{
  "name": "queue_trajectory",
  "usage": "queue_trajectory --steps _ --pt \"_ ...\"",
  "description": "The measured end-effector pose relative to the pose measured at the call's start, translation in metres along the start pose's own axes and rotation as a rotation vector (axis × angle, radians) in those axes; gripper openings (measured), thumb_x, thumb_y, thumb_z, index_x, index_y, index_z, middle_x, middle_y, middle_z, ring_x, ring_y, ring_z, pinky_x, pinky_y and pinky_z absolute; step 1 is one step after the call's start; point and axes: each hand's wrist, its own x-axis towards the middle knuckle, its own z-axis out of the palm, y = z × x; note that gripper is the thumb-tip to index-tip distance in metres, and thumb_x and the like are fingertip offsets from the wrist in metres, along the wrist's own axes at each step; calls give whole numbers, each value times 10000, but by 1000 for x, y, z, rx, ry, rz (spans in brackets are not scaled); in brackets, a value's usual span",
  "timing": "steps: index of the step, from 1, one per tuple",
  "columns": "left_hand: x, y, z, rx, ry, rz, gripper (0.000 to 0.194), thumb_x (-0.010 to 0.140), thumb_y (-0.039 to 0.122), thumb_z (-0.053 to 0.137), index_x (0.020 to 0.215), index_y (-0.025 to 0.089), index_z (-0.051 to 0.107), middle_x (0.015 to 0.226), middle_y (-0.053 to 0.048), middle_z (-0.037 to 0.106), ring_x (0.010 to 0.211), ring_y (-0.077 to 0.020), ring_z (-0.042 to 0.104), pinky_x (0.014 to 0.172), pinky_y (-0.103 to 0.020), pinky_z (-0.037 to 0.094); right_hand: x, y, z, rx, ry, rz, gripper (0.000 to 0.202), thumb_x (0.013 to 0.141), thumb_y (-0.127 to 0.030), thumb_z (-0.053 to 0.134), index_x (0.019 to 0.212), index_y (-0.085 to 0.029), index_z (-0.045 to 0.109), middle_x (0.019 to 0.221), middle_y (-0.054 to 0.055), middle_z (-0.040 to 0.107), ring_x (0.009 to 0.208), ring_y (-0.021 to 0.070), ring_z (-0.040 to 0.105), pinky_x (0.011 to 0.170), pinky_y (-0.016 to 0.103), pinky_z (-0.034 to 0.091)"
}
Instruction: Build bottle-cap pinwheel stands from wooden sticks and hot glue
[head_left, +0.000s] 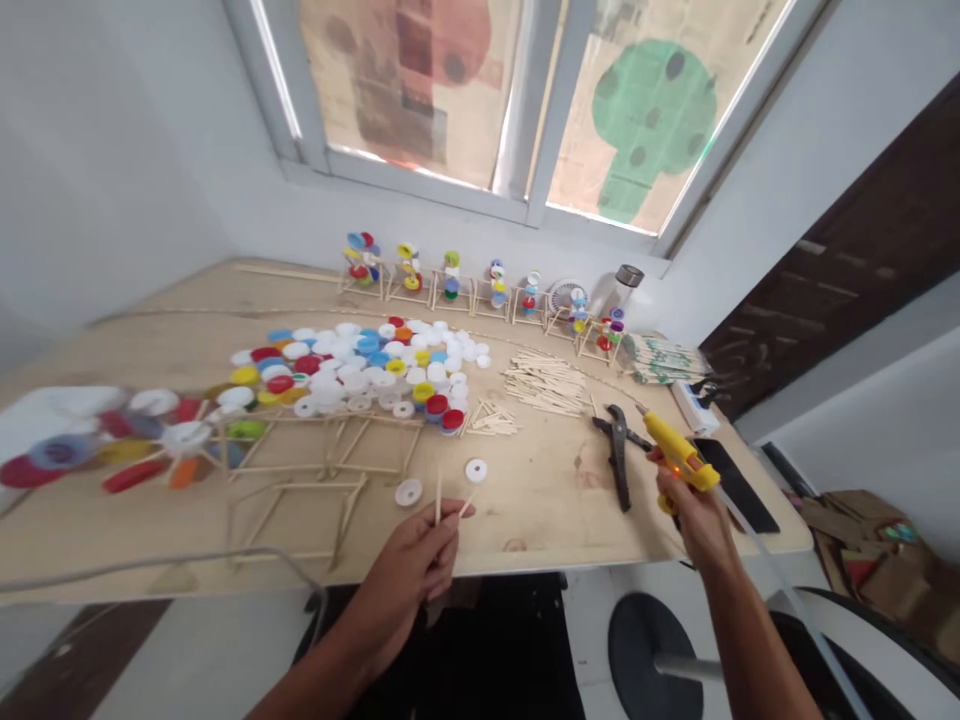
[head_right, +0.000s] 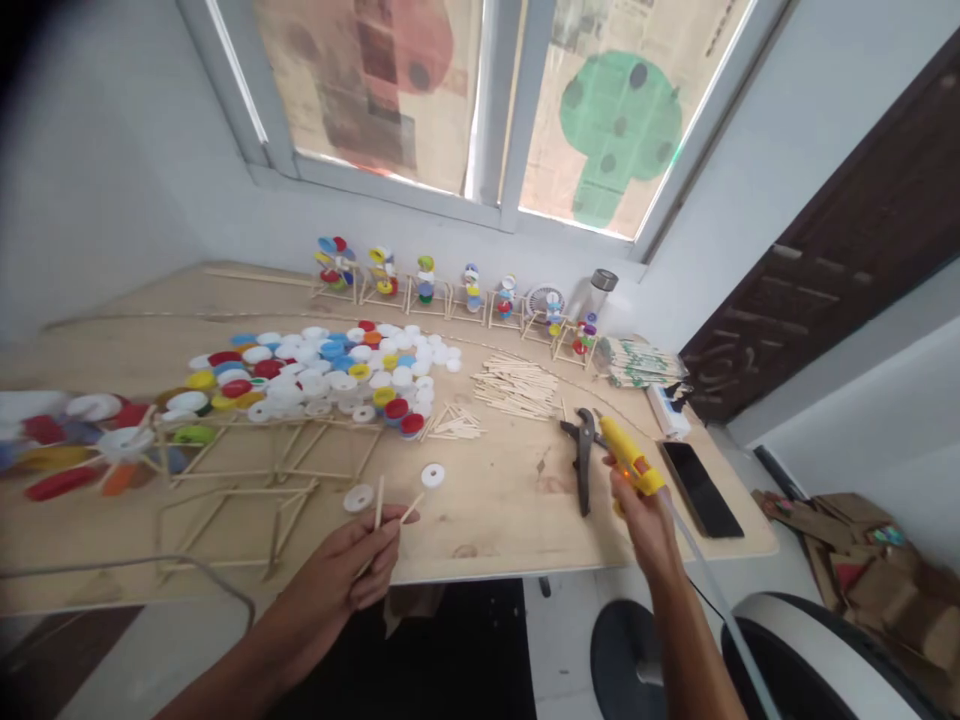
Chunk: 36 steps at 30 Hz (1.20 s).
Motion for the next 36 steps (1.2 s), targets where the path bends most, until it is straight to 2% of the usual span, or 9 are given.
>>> queue_trajectory --steps 2,4,6,7,10,15,21,26,36 --pt "6 4 2 -12 -3 20 461 658 502 700 936 172 536 492 127 370 367 -15 204 389 -180 162 -22 -20 19 225 -129 135 393 831 -466 594 1039 -138 655 718 51 629 576 154 537 487 245 414" --pt "12 7 3 -7 -8 36 445 676 509 685 931 178 529 473 131 360 356 -17 194 386 -180 144 -46 -43 41 287 -228 197 401 819 -480 627 1049 -154 664 825 84 668 680 184 588 546 263 472" --pt "17 8 4 3 1 41 440 686 516 675 933 184 526 460 133 351 352 -20 186 383 -178 125 -67 -64 63 329 -272 198 366 836 -465 615 1059 -179 656 862 82 678 734 198 608 624 293 515" --pt "18 8 5 10 10 39 444 685 521 675 935 186 524 456 134 348 353 -21 182 383 -176 118 -74 -73 73 337 -369 183 329 852 -435 607 1057 -181 652 863 78 675 742 194 605 652 297 520" --pt "22 9 6 54 30 22 480 667 553 680 943 194 522 442 141 316 364 -28 170 382 -170 108 -83 -90 94 322 -490 137 231 867 -369 577 986 -182 640 789 34 626 670 151 543 601 247 478" --pt "29 4 8 127 97 64 534 633 608 682 945 199 540 449 135 283 399 -48 206 387 -166 146 -83 -97 104 270 -449 126 142 847 -328 571 829 -187 570 681 -30 499 590 112 439 542 224 387" --pt "35 -1 7 244 171 112 532 640 626 658 935 193 570 448 113 334 398 -68 276 387 -181 189 -85 -97 108 174 -364 113 215 827 -344 583 709 -202 472 656 -35 456 597 118 433 536 236 348" --pt "35 2 7 304 164 93 526 625 629 663 919 197 597 442 93 393 399 -88 329 394 -202 240 -83 -96 109 120 -370 120 257 822 -354 596 678 -210 439 640 -42 435 596 118 433 525 233 330" --pt "37 2 8 311 191 95 459 633 601 673 883 220 617 427 98 332 396 -87 302 402 -201 220 -80 -91 112 50 -365 105 259 821 -387 579 679 -215 449 643 -36 450 598 125 439 541 239 342"
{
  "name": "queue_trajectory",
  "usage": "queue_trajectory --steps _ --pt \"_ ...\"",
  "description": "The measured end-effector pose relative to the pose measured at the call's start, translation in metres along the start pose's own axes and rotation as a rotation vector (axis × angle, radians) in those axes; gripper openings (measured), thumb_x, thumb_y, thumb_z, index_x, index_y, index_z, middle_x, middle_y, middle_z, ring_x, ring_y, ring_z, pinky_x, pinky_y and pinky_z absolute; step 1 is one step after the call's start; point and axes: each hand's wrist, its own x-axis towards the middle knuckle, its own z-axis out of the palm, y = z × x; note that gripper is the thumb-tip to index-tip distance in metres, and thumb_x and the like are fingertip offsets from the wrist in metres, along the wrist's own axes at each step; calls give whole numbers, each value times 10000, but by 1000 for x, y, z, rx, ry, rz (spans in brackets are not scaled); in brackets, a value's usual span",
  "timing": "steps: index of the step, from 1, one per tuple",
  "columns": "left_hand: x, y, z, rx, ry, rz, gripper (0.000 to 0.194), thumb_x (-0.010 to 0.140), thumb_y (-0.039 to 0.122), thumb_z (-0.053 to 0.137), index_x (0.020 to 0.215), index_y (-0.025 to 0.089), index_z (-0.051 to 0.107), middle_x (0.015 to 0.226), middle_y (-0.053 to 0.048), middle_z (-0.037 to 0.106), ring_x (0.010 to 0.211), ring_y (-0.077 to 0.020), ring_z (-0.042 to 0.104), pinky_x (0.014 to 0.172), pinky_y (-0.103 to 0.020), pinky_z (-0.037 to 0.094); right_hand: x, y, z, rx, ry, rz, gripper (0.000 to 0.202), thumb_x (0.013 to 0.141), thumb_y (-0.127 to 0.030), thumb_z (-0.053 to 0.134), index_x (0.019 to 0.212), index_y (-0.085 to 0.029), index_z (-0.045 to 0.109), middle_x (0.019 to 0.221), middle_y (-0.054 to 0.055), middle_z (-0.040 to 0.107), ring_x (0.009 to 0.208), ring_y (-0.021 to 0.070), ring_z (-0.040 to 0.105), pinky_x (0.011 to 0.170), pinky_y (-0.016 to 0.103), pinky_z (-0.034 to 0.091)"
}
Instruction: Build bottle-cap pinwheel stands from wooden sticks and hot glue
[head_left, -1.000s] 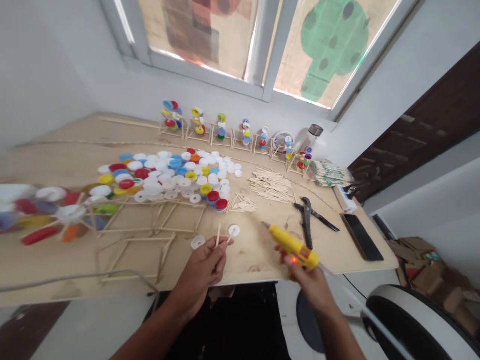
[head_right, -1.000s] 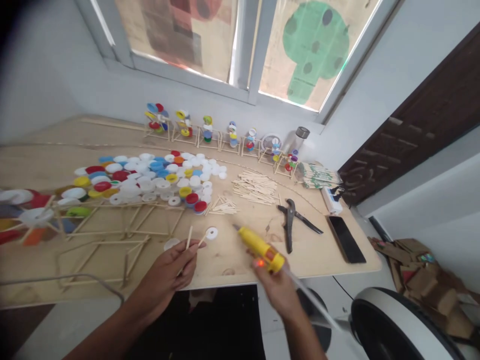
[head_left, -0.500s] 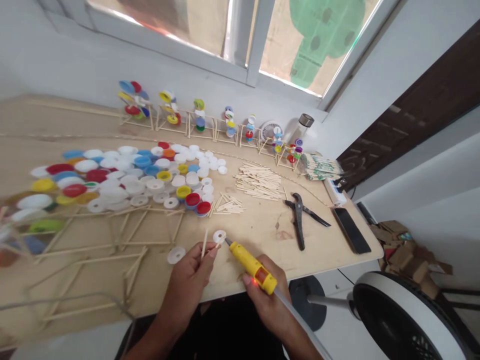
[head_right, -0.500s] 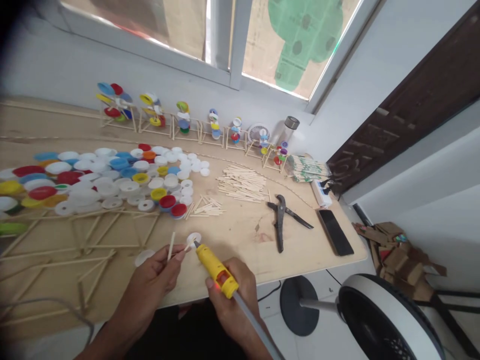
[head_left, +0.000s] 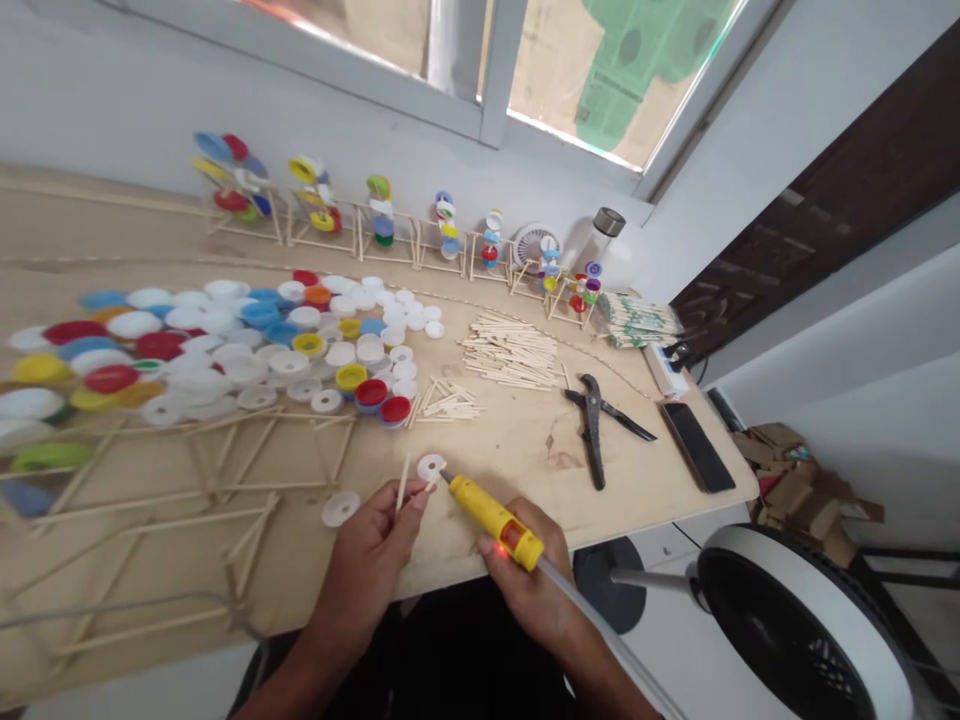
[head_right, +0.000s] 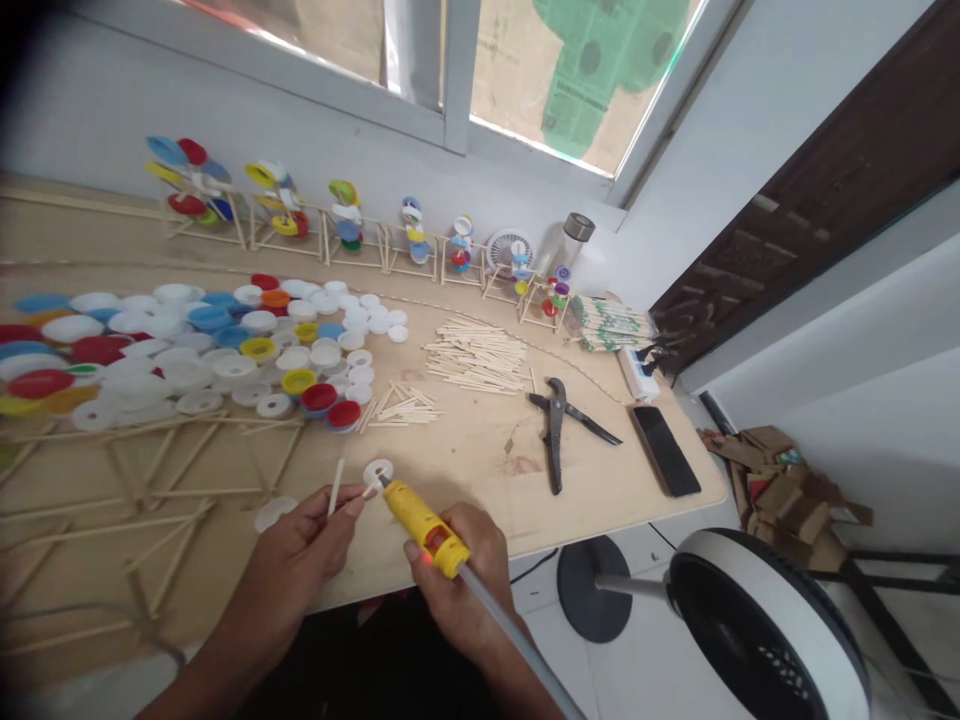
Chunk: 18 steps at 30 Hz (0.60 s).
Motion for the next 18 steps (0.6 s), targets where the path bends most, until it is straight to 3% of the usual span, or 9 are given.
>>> queue_trajectory --steps 9,18 --pt "-1 -3 -1 -10 -22 -1 478 669 607 653 930 208 607 454 91 368 412 -85 318 404 -196 235 0 3 0 -28 -2 8 244 813 -380 588 684 -213 465 651 -30 477 609 131 462 549 238 349" --pt "1 1 0 14 -29 1 496 648 595 645 921 186 585 445 117 293 412 -70 246 408 -196 173 2 4 1 -34 -4 15 251 820 -374 590 684 -214 451 643 -33 470 607 132 459 559 243 348"
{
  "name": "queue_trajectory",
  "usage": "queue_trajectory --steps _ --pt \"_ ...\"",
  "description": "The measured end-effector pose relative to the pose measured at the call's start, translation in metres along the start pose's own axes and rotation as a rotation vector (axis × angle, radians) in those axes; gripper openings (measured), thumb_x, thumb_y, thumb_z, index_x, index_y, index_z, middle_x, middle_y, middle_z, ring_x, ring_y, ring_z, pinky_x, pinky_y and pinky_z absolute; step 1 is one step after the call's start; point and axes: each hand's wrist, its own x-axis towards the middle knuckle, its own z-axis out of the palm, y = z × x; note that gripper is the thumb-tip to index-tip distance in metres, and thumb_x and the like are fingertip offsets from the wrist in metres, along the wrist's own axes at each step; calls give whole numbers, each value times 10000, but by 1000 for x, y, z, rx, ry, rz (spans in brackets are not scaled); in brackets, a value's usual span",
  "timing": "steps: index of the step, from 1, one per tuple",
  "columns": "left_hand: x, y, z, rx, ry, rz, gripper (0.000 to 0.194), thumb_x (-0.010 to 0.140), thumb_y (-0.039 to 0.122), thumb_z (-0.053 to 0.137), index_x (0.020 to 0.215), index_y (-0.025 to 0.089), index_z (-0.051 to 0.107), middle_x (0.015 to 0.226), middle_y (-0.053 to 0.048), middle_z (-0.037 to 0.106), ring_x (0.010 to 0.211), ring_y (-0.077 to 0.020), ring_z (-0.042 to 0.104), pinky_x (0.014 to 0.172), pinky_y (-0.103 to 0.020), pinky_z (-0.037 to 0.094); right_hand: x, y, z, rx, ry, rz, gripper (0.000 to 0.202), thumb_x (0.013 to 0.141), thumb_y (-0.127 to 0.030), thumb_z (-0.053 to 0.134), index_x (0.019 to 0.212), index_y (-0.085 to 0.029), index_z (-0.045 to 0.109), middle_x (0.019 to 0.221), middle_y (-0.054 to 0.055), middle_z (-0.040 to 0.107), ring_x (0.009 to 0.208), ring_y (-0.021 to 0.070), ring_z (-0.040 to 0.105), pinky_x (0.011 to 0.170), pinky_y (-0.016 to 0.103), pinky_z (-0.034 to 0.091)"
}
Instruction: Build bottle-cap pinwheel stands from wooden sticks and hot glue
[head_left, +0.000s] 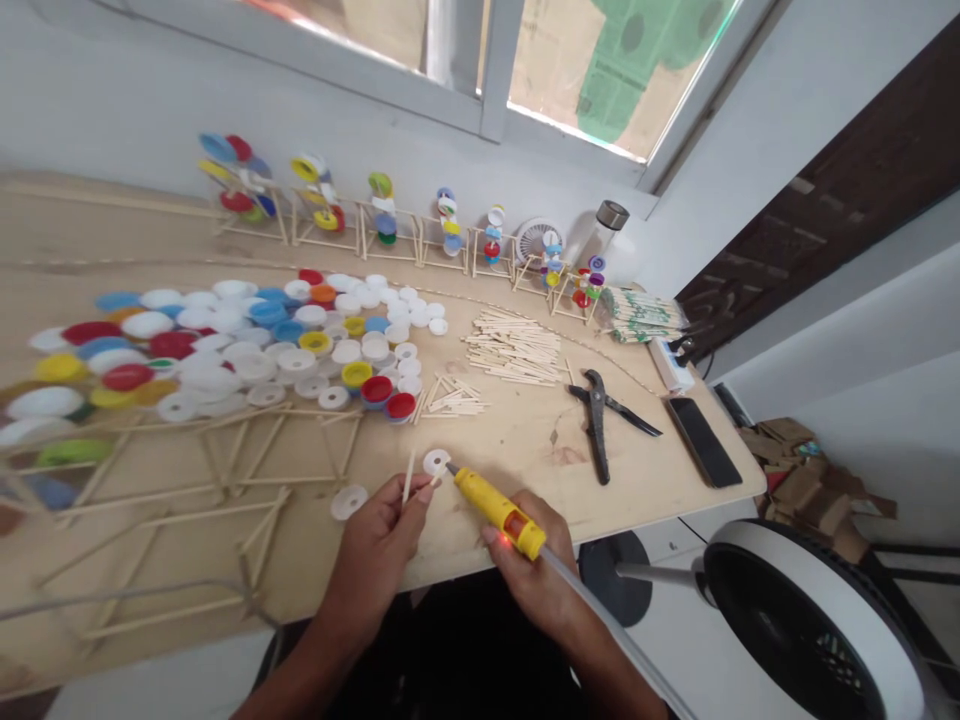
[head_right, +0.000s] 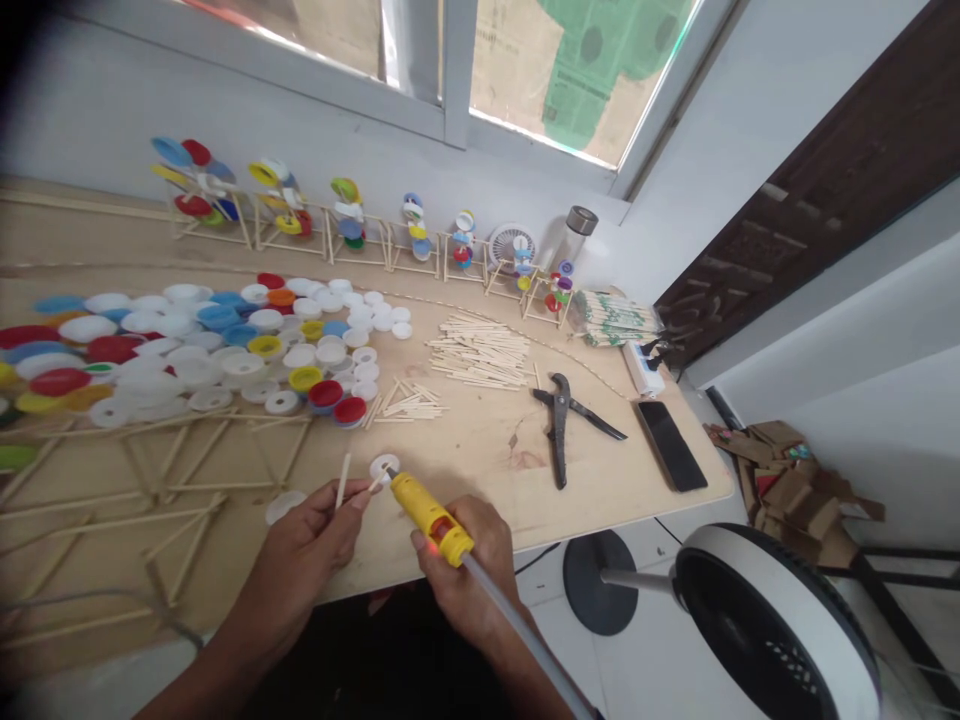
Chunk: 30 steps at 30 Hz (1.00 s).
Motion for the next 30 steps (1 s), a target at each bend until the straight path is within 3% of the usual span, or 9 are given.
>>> queue_trajectory --steps 15,23,30 --pt "0 1 0 -26 -8 4 486 649 590 634 903 179 589 437 122 286 409 -68 242 405 -197 164 1 -4 -4 13 -13 2 249 812 -346 603 677 -211 443 643 -33 464 606 130 449 551 245 329" --pt "1 -1 0 -80 -27 -13 510 658 584 645 952 173 574 445 124 312 417 -64 237 406 -197 170 1 -3 -8 186 -69 63 280 818 -337 601 664 -214 402 620 -54 389 569 103 385 513 228 296" --pt "1 1 -1 -106 -33 -15 473 661 575 645 906 176 579 434 119 319 411 -62 249 417 -196 176 3 -2 -5 108 -60 56 239 809 -325 616 677 -207 455 631 -43 446 584 114 421 529 233 324"
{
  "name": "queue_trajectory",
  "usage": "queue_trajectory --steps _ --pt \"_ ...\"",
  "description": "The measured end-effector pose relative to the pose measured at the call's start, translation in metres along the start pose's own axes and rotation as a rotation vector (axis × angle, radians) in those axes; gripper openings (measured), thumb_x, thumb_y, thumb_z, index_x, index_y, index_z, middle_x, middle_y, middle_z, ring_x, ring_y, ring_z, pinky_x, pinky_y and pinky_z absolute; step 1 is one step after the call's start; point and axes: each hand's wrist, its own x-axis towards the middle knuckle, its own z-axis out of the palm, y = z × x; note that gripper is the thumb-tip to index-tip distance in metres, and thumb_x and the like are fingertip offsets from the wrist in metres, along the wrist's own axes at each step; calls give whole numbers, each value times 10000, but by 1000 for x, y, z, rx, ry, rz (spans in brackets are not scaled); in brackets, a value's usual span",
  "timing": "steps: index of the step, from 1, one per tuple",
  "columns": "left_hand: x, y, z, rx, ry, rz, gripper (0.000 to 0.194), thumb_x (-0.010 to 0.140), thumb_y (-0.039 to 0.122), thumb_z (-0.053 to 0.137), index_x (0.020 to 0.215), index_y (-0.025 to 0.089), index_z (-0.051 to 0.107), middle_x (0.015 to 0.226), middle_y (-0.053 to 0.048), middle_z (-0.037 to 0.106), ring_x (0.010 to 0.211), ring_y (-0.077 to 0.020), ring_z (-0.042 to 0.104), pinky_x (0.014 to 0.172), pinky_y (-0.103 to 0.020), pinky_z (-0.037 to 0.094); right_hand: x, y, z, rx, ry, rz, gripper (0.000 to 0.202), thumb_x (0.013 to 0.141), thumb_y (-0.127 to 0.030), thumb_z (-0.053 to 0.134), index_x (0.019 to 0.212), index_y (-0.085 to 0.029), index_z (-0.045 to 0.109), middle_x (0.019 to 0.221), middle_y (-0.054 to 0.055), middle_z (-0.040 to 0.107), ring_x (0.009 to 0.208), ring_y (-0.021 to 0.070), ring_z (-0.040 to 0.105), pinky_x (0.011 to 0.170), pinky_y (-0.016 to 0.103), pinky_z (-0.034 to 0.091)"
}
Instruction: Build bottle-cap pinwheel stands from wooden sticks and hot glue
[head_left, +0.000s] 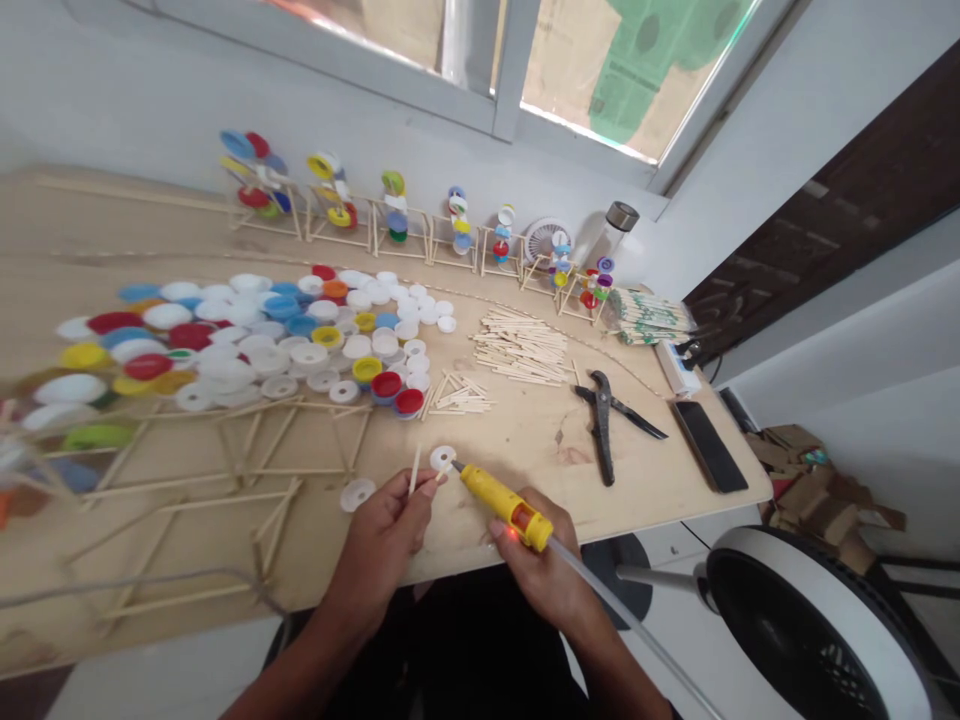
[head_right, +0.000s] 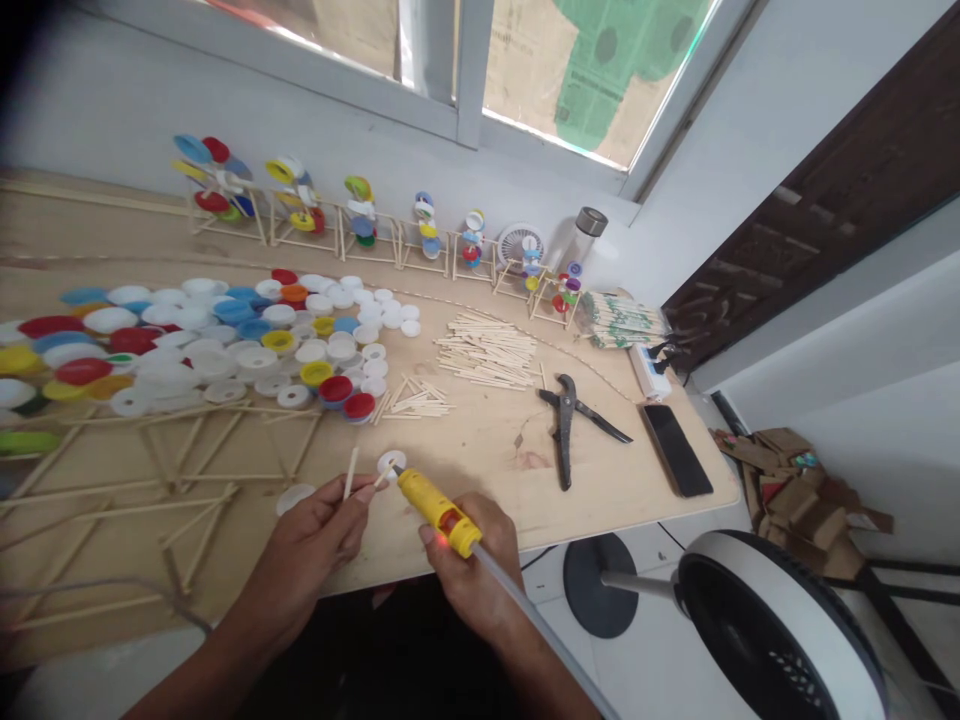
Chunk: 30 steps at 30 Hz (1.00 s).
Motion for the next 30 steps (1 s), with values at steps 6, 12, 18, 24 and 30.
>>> queue_trajectory --steps 6,12,18,24,30 --pt "-1 2 0 -13 -10 -18 449 668 563 634 906 189 559 420 124 325 398 -58 238 418 -192 164 1 3 -4 58 34 -7 233 809 -311 627 678 -203 468 618 -49 428 573 107 411 520 229 320" --pt "1 2 1 22 -42 -28 463 653 568 628 916 198 536 461 105 429 389 -61 271 411 -196 173 -6 -2 -9 271 72 47 291 842 -406 623 678 -200 498 667 -23 487 627 121 475 535 222 389" --pt "2 -1 -1 162 -56 65 412 699 561 581 907 207 549 514 77 493 411 -90 333 428 -226 252 -3 -18 -7 273 77 59 200 829 -373 637 760 -197 571 733 0 563 707 152 541 642 258 459" --pt "-3 1 0 350 -66 201 304 734 512 531 809 222 583 507 57 484 478 -143 446 499 -257 345 27 -31 -1 120 136 -101 134 794 -277 650 904 -202 643 858 38 645 815 196 594 765 316 481" --pt "-9 -1 0 476 -65 302 234 780 459 493 776 241 578 497 46 510 480 -166 492 540 -264 372 50 -34 10 -78 90 -234 78 785 -252 656 857 -225 667 874 25 644 891 205 579 852 344 427"
